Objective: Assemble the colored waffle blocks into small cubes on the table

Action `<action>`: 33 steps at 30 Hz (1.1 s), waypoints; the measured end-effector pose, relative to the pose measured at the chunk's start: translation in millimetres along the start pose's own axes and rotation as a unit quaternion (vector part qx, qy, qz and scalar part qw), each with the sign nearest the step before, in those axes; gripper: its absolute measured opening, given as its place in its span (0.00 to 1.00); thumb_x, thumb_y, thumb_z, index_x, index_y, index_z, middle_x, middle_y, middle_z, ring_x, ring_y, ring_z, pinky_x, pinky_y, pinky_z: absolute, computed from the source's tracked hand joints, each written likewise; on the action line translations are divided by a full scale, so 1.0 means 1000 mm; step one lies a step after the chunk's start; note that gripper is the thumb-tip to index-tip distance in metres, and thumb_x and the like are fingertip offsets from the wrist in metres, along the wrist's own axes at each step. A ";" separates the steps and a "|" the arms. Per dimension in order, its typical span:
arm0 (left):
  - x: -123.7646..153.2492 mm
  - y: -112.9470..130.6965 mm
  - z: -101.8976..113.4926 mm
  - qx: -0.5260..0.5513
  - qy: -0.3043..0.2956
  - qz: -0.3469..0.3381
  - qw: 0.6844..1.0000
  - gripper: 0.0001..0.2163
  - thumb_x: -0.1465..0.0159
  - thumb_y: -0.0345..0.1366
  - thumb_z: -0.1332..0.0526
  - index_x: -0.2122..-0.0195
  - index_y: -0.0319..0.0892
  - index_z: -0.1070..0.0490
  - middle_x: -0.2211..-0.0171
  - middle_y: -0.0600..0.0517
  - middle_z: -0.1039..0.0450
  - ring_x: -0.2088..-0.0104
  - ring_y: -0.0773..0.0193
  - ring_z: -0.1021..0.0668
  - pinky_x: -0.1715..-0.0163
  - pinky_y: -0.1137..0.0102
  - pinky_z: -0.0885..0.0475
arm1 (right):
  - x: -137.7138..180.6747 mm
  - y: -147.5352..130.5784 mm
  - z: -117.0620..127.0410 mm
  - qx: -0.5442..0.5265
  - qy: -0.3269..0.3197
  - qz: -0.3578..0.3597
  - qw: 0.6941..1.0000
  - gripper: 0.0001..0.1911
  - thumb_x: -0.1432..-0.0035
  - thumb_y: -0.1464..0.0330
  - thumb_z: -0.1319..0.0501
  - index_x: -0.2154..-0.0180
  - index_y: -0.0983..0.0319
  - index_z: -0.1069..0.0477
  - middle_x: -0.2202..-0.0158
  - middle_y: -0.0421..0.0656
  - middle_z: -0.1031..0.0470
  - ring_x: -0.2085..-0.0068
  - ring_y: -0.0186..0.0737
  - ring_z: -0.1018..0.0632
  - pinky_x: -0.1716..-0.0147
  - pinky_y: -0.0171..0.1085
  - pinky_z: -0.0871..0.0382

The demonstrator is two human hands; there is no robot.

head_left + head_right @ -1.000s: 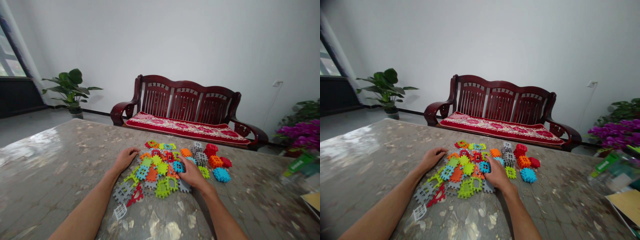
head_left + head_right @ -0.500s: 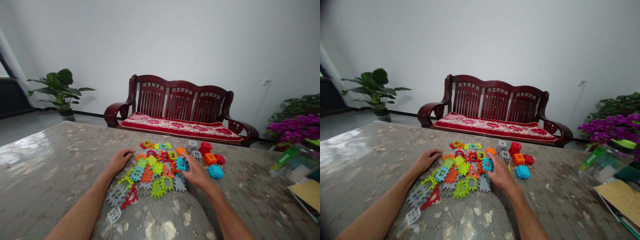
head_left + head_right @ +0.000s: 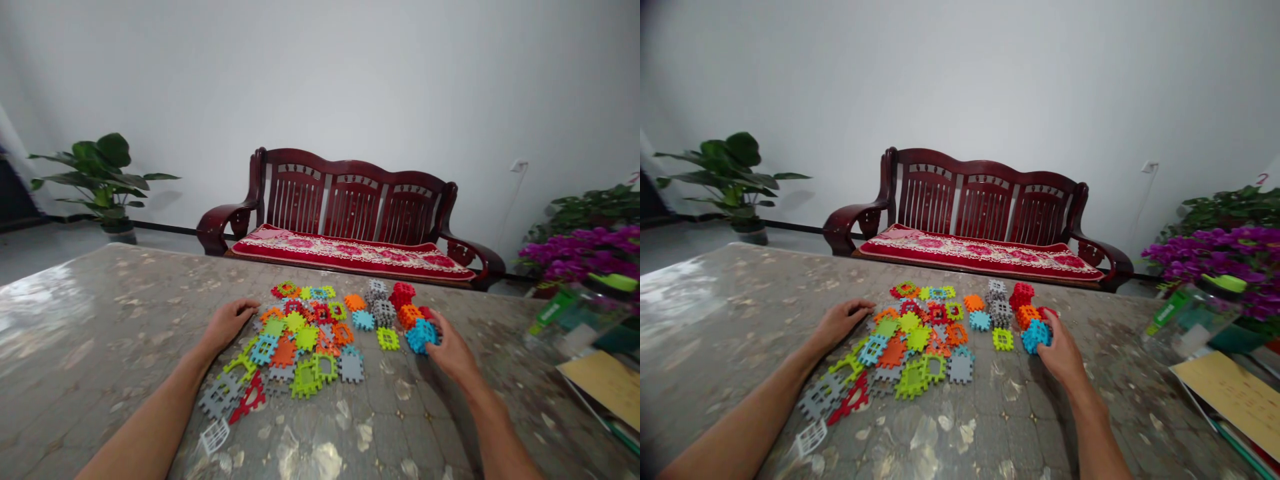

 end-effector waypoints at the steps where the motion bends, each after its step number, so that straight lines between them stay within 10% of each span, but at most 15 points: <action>1: 0.000 0.000 0.000 0.001 0.001 -0.001 1.000 0.17 0.43 0.48 0.44 0.62 0.45 0.21 0.62 0.51 0.17 0.61 0.55 0.19 0.55 0.64 0.27 | -0.001 0.002 0.002 0.005 0.004 0.000 1.000 0.43 0.60 0.72 0.43 0.37 0.58 0.41 0.45 0.48 0.27 0.46 0.46 0.25 0.46 0.44 0.32; 14: -0.001 -0.002 0.000 -0.005 0.001 0.001 1.000 0.17 0.44 0.48 0.43 0.62 0.46 0.21 0.62 0.51 0.17 0.60 0.54 0.19 0.54 0.64 0.27 | 0.007 0.027 -0.010 -0.083 -0.012 -0.052 0.995 0.46 0.60 0.66 0.40 0.35 0.60 0.44 0.41 0.51 0.31 0.43 0.49 0.27 0.46 0.46 0.33; 20: 0.000 0.001 0.000 0.001 -0.005 -0.001 1.000 0.17 0.44 0.48 0.44 0.61 0.45 0.21 0.61 0.51 0.17 0.60 0.54 0.19 0.53 0.64 0.27 | 0.023 0.012 -0.009 0.033 0.033 -0.096 0.994 0.61 0.61 0.53 0.32 0.31 0.62 0.57 0.41 0.54 0.32 0.42 0.57 0.29 0.44 0.52 0.36; 33: 0.001 0.000 0.000 -0.007 -0.001 -0.005 1.000 0.18 0.43 0.48 0.44 0.61 0.46 0.21 0.62 0.52 0.17 0.61 0.55 0.19 0.53 0.64 0.27 | 0.032 -0.017 -0.012 0.185 0.040 -0.119 0.975 0.51 0.48 0.59 0.40 0.30 0.67 0.63 0.47 0.59 0.27 0.51 0.57 0.22 0.52 0.48 0.31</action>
Point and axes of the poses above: each hand's wrist, its own x-axis away from the middle knuckle, its own z-axis out of the back of the hand, y = z × x, the point moved 9 cm from there along -x, towards the middle knuckle
